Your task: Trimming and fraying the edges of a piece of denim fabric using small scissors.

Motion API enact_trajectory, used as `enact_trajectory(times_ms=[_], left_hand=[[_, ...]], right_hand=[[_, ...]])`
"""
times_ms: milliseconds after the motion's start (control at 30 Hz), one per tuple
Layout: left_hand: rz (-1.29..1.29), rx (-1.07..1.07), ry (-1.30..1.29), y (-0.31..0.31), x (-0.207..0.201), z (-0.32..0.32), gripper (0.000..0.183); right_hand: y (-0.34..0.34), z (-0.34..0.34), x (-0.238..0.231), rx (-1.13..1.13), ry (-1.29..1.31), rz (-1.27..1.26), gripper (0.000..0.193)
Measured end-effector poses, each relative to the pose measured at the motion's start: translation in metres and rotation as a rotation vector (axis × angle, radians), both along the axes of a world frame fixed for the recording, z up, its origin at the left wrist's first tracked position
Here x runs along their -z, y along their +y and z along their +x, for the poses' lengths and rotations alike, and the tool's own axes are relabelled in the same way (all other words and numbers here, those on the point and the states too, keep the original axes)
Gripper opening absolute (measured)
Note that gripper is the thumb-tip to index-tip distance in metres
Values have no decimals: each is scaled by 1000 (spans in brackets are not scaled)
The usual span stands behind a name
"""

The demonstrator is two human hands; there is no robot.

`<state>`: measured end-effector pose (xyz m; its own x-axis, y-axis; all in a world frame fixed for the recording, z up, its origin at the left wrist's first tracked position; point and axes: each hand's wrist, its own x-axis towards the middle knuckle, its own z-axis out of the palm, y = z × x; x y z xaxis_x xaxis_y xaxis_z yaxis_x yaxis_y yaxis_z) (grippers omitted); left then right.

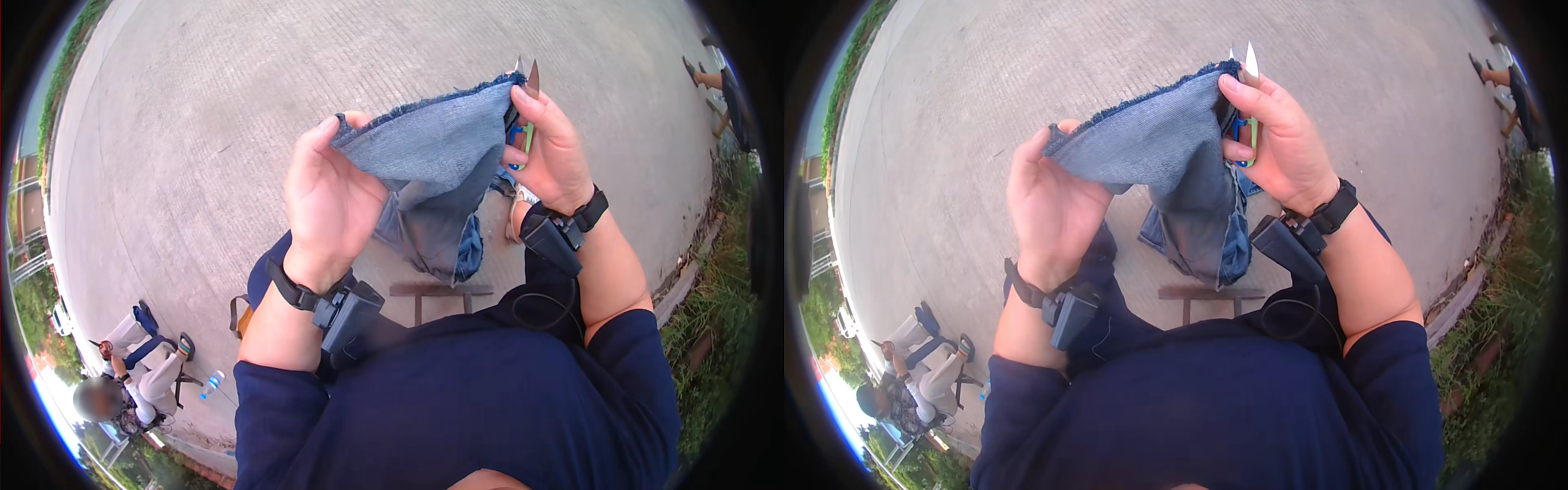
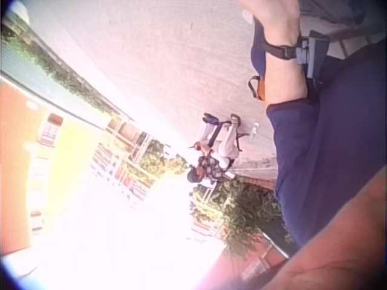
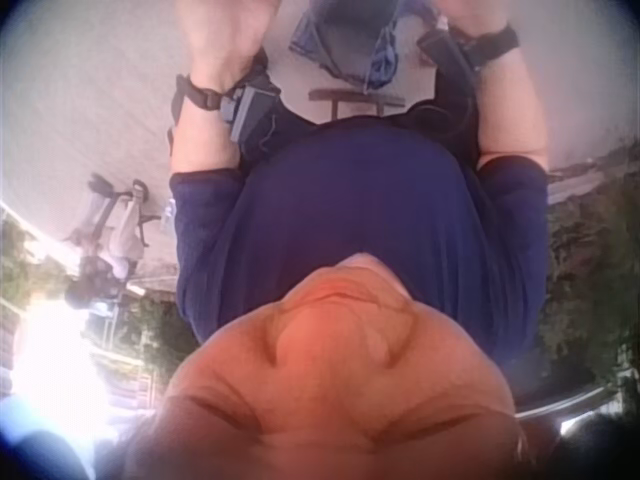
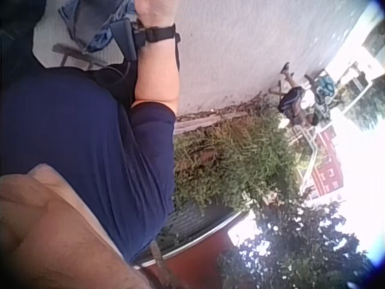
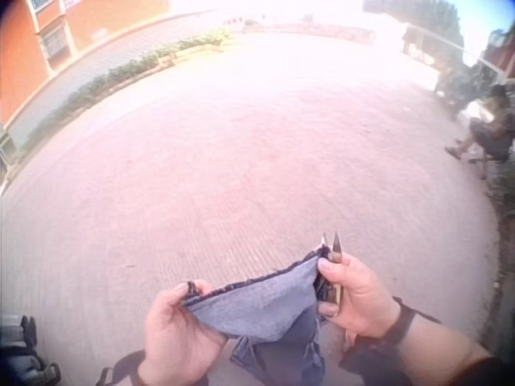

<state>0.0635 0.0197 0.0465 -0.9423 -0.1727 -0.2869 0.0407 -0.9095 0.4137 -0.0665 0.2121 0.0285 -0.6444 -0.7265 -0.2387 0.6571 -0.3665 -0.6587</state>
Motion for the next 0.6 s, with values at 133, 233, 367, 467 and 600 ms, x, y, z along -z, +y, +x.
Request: enact_trajectory(times_ms=[133, 233, 367, 467, 600], left_hand=[[-215, 17, -112, 15, -16, 1, 32], [-614, 162, -175, 17, -17, 3, 33], [-427, 189, -57, 13, -21, 16, 28], [-526, 99, 87, 19, -23, 26, 33], [-108, 475, 949, 7, -17, -10, 18]], right_hand=[[5, -2, 1, -51, 5, -69, 11], [4, 1, -1, -49, -41, -54, 11], [6, 8, -8, -116, -49, -76, 12], [1, 19, -5, -203, -34, -205, 13], [3, 23, -56, -290, -156, -94, 13]])
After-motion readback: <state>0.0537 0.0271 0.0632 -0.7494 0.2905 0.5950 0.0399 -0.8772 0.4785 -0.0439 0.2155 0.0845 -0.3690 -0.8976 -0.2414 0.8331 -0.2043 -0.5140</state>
